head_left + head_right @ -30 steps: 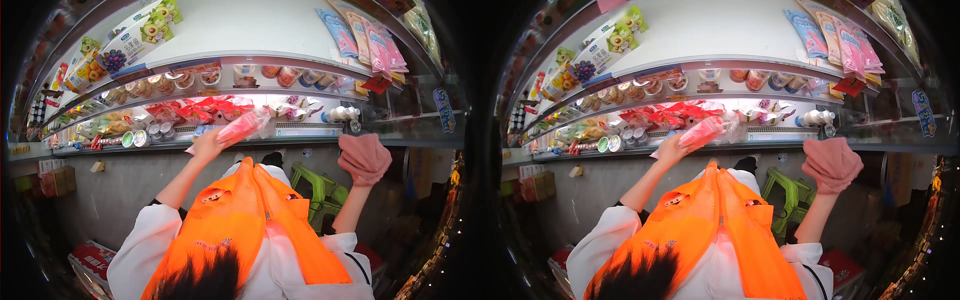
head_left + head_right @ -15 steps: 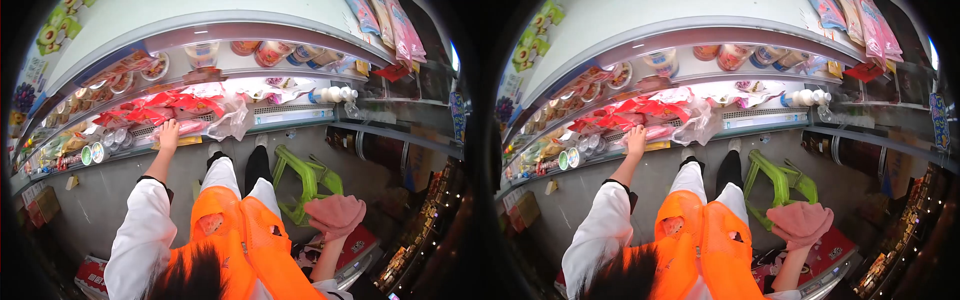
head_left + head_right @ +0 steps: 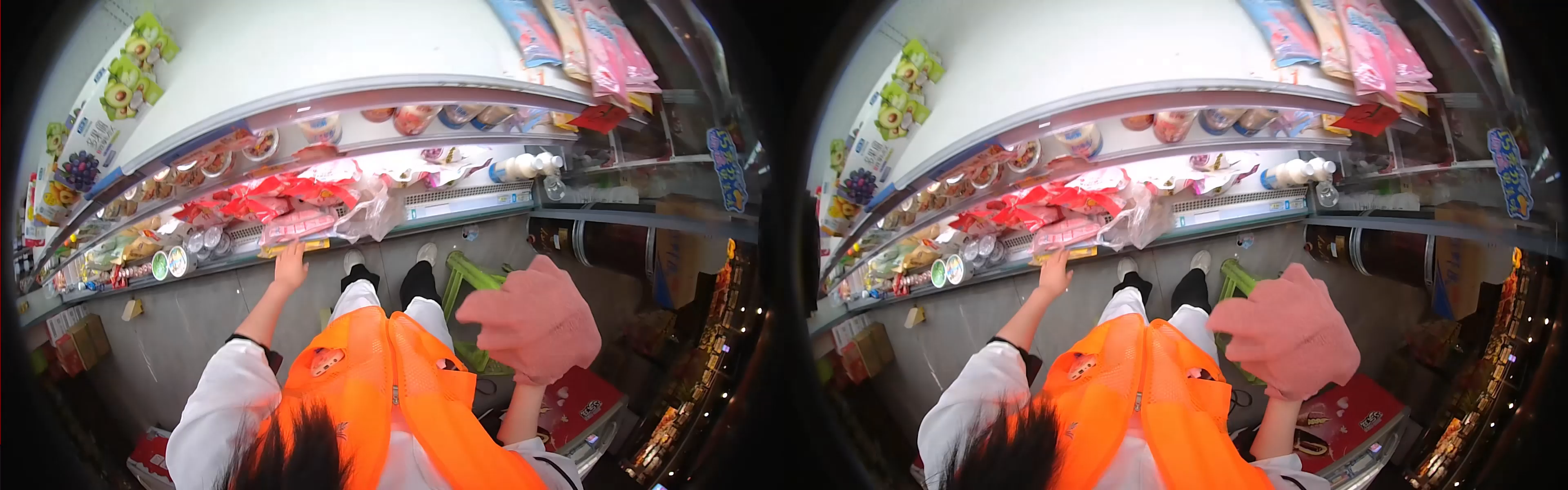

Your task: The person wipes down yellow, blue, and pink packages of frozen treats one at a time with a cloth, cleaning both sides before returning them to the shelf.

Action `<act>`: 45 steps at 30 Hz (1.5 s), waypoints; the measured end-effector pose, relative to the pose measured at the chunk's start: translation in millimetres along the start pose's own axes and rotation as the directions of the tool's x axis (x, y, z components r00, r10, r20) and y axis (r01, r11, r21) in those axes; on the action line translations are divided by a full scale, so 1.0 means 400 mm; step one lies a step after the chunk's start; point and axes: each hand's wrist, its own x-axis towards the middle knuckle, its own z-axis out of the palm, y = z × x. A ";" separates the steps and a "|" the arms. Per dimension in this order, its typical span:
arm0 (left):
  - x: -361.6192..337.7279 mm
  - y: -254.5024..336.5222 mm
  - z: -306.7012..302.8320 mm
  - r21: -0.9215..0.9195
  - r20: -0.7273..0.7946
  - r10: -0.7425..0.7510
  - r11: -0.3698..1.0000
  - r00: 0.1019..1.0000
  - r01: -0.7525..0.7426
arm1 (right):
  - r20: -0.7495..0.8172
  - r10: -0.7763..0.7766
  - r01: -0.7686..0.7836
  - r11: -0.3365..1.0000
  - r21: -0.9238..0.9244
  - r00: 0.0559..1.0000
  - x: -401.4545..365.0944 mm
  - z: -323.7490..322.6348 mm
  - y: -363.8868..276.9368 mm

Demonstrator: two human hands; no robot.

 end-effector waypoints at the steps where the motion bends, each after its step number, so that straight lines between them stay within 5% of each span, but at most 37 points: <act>1: -0.017 0.012 -0.012 -0.061 0.023 0.054 0.997 0.998 -0.052 | -0.020 0.007 -0.007 1.000 0.023 1.000 0.013 -0.007 0.008; 5: -0.083 0.166 -0.169 -0.252 0.002 0.321 0.917 0.947 -0.310 | -0.123 0.076 -0.051 0.979 0.197 0.990 0.061 -0.037 0.057; 8: -0.076 0.346 -0.317 -0.354 0.075 0.412 0.862 0.908 -0.362 | -0.195 0.164 -0.079 0.921 0.381 0.967 0.097 -0.043 0.113; 11: -0.057 0.579 -0.472 -0.311 -0.125 0.534 0.779 0.836 -0.544 | -0.252 0.245 -0.070 0.832 0.550 0.936 0.139 -0.037 0.184; 17: 0.102 1.042 -0.656 -0.560 -0.353 0.559 0.517 0.751 -0.648 | -0.290 0.331 -0.028 0.702 0.712 0.898 0.214 -0.067 0.406; 21: 0.385 1.312 -0.715 -0.550 -0.642 0.354 0.404 0.680 -0.731 | -0.304 0.299 0.021 0.682 0.731 0.905 0.245 -0.149 0.580; 23: 0.522 1.408 -0.721 -0.657 -0.644 0.073 0.457 0.762 -0.599 | -0.308 0.255 0.063 0.668 0.742 0.917 0.265 -0.194 0.655; 25: 0.634 1.452 -0.724 -0.721 -0.498 -0.029 0.568 0.867 -0.396 | -0.310 0.186 0.123 0.645 0.755 0.932 0.288 -0.236 0.710; 29: 0.640 1.516 -0.768 -0.915 -0.227 -0.037 0.351 0.973 -0.200 | -0.293 -0.190 0.349 0.525 0.776 0.937 0.336 -0.298 0.764; 31: 0.621 1.535 -0.784 -0.998 -0.056 0.089 0.031 0.994 -0.059 | -0.239 -0.485 0.468 0.433 0.771 0.842 0.383 -0.328 0.765; 34: 0.588 1.544 -0.768 -0.980 -0.129 0.205 -0.173 0.970 -0.094 | -0.067 -0.901 0.659 0.261 0.705 0.428 0.473 -0.362 0.737; 37: 0.499 1.493 -0.712 -0.938 -0.119 0.319 -0.346 0.940 -0.001 | 0.089 -0.996 0.762 0.034 0.646 -0.031 0.559 -0.358 0.688; 39: 0.402 1.447 -0.675 -0.943 -0.204 0.373 -0.324 0.905 -0.079 | 0.082 -0.986 0.774 -0.059 0.630 -0.142 0.600 -0.338 0.648; 41: 0.316 1.394 -0.618 -0.947 -0.183 0.386 -0.316 0.904 -0.057 | -0.041 -0.999 0.699 -0.033 0.715 -0.005 0.618 -0.316 0.607; 45: 0.085 1.300 -0.584 -0.960 -0.258 0.346 -0.194 0.902 -0.200 | -0.290 -0.777 0.195 -0.217 0.957 0.559 0.598 -0.127 0.538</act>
